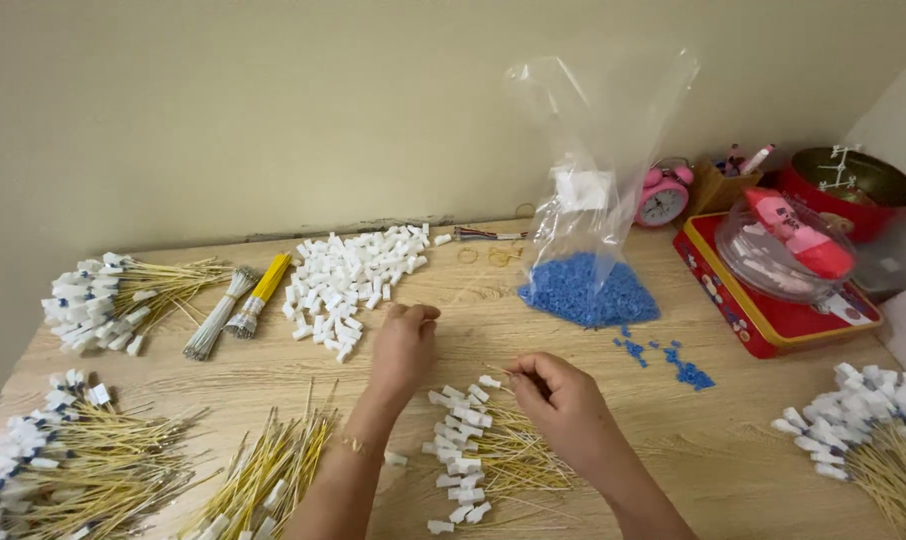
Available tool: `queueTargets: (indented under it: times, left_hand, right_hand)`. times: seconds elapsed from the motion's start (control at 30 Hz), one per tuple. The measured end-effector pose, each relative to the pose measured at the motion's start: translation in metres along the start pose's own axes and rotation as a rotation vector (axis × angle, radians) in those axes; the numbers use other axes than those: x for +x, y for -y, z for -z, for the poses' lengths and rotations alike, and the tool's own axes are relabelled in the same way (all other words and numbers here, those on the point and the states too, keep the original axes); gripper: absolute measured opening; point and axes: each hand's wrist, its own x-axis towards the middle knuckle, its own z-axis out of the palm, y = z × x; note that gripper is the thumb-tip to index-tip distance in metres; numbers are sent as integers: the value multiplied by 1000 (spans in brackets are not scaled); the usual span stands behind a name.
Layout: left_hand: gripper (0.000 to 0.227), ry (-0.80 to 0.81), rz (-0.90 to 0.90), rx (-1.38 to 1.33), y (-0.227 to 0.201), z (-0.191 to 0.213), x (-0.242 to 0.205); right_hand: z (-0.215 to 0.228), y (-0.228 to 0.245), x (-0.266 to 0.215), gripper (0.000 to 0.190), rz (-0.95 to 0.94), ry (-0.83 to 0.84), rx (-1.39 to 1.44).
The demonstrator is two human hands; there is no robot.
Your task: Assembling small white plastic connectors onto yellow wires at a workbench.
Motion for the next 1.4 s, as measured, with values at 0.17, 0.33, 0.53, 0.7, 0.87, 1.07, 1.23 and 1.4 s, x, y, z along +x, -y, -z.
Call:
queueTargets:
  times: [0.17, 0.33, 0.53, 0.7, 0.87, 1.07, 1.23, 1.4]
  left_hand:
    - [21, 101, 111, -378, -49, 49, -50]
    - [27, 283, 328, -777, -68, 65, -82]
    - [30, 294, 293, -926, -70, 62, -97]
    - [30, 269, 293, -938, -77, 65, -101]
    - [29, 254, 348, -1123, -77, 60, -102]
    - [30, 234, 356, -1191, -77, 53, -102]
    - [30, 230, 345, -1214, -80, 55, -102]
    - [29, 269, 369, -1266, -79, 54, -102]
  right_hand:
    - [-2, 18, -9, 21, -15, 7, 35]
    - [2, 39, -22, 24, 51, -25, -20]
    - [6, 49, -31, 28, 117, 20, -193]
    - [7, 44, -33, 25, 193, -45, -212]
    - [5, 50, -35, 25, 50, -55, -97]
    - [6, 42, -33, 24, 56, -45, -191]
    - [7, 50, -35, 18, 82, -25, -264]
    - [7, 47, -34, 18, 215, -28, -372]
